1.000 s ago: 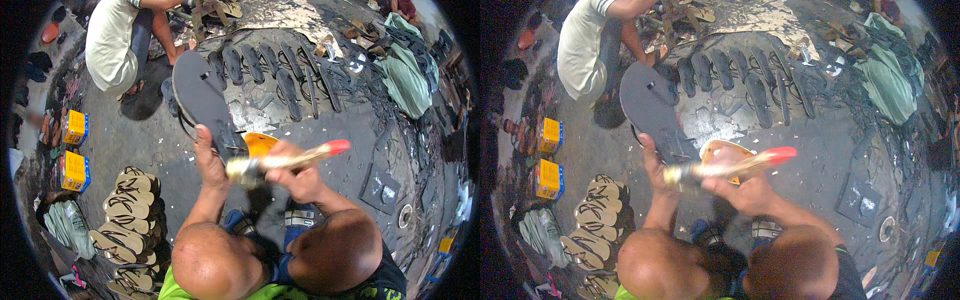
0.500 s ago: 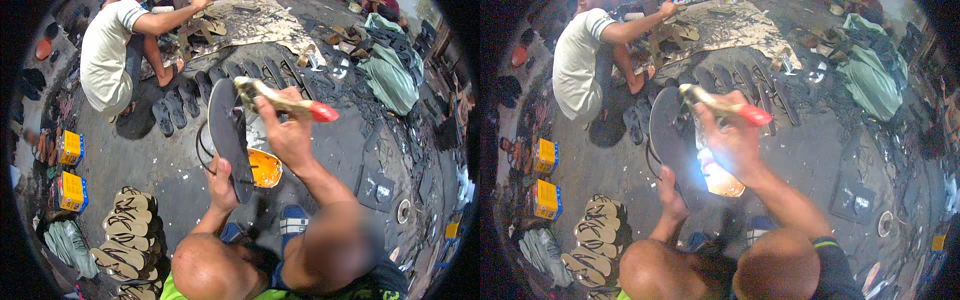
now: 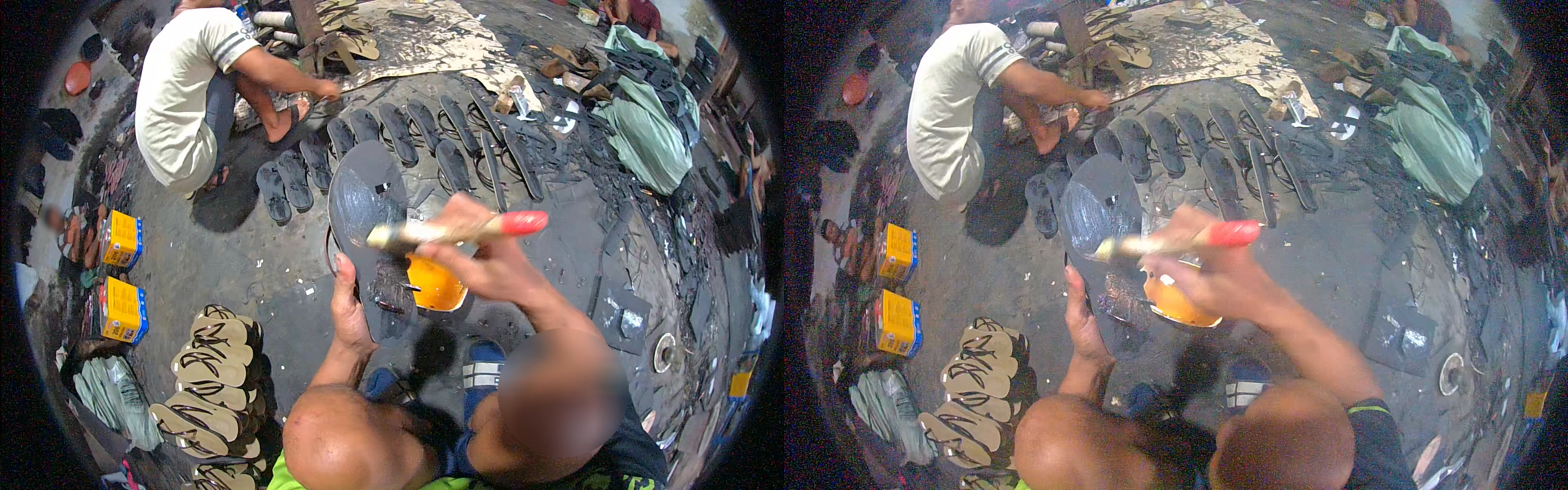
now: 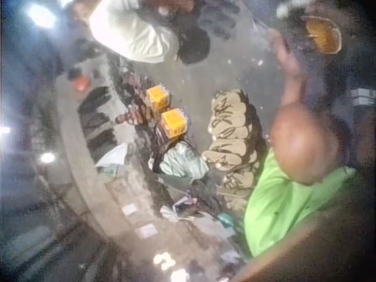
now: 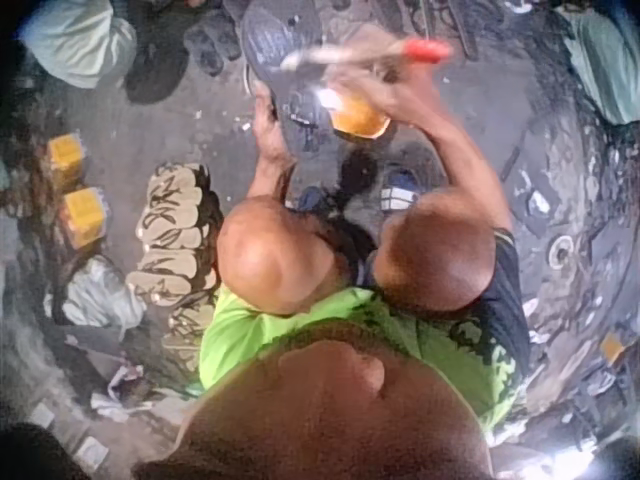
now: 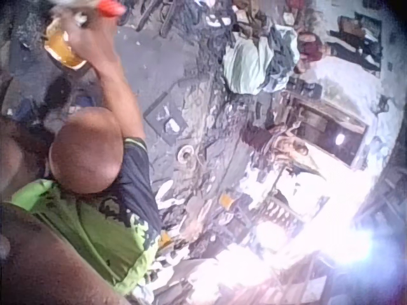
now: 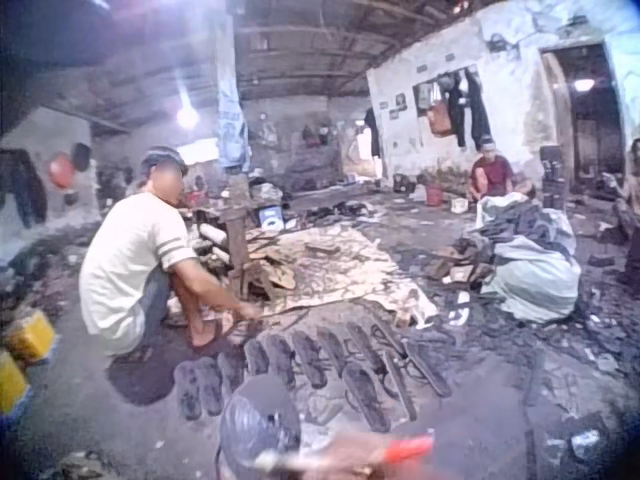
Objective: The person sits on the floor and repeatedly picks up black sandals from a pile. They use a brush to apply a yellow substance from a container onto the sole of each sandal, then place the treated sandal aside. The process is repeated for multiple sandals.
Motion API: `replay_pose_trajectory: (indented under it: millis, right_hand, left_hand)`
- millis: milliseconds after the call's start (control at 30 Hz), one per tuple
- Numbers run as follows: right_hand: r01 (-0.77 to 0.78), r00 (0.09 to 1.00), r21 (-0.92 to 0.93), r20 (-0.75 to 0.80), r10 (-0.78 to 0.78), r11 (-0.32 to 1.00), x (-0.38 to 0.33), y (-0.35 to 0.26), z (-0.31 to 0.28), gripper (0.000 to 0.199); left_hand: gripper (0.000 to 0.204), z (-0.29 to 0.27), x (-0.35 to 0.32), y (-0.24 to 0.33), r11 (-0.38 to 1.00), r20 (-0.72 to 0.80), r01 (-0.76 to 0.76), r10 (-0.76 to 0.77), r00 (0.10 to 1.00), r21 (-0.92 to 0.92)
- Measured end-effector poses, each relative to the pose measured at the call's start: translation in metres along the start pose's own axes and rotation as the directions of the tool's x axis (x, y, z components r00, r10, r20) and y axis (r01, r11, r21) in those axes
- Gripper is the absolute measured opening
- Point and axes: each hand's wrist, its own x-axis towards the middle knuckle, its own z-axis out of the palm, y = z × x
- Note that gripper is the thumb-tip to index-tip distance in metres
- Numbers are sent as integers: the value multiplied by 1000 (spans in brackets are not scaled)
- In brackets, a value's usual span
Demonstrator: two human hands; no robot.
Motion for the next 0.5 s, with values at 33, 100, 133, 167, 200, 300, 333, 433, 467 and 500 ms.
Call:
replay_pose_trajectory:
  millis: [33, 100, 133, 167, 200, 300, 333, 433, 467, 500]
  right_hand:
    - [-25, 996, -51, -83, 21, 998, 5, 4, -5, 18]
    - [-82, 891, 30, -447, 86, 996, 23, 14, -5, 16]
    - [-220, 913, 29, -345, 216, 975, 17, 2, -1, 15]
    - [-248, 930, -9, -281, 236, 969, 12, -8, 15, 16]
    - [-214, 956, -16, -211, 206, 977, -3, -2, 25, 15]
    - [-142, 990, 72, 8, 142, 987, -25, -9, 32, 20]
    - [-107, 994, 109, -10, 109, 988, -22, 0, 32, 25]
    - [44, 997, -40, 63, -41, 998, -29, 2, 34, 23]
    - [-18, 998, 38, 54, 16, 999, -40, 6, 37, 24]
    - [-73, 984, 49, 168, 64, 996, -49, 8, 36, 24]
  left_hand:
    - [70, -12, -2, -3, 1000, 1, -19, 19, 1000, 9]
    - [69, -19, -3, -12, 989, 15, 12, -14, 1000, 145]
    - [69, -20, -2, -15, 977, 20, 25, -30, 999, 213]
    - [69, -15, 1, -12, 990, -28, 37, -34, 999, 139]
    - [68, -3, 3, -6, 997, -68, 45, -41, 997, 63]
    - [64, 0, 8, 1, 1000, -130, 6, -8, 991, -16]
    - [65, 3, 13, 0, 999, -227, -20, 25, 974, 24]
    - [57, 1, 30, 8, 999, -220, -29, 23, 975, -27]
    - [58, 2, 38, 12, 997, -260, -68, 57, 964, -33]
    - [59, -2, 41, 17, 993, -312, -108, 90, 946, -39]
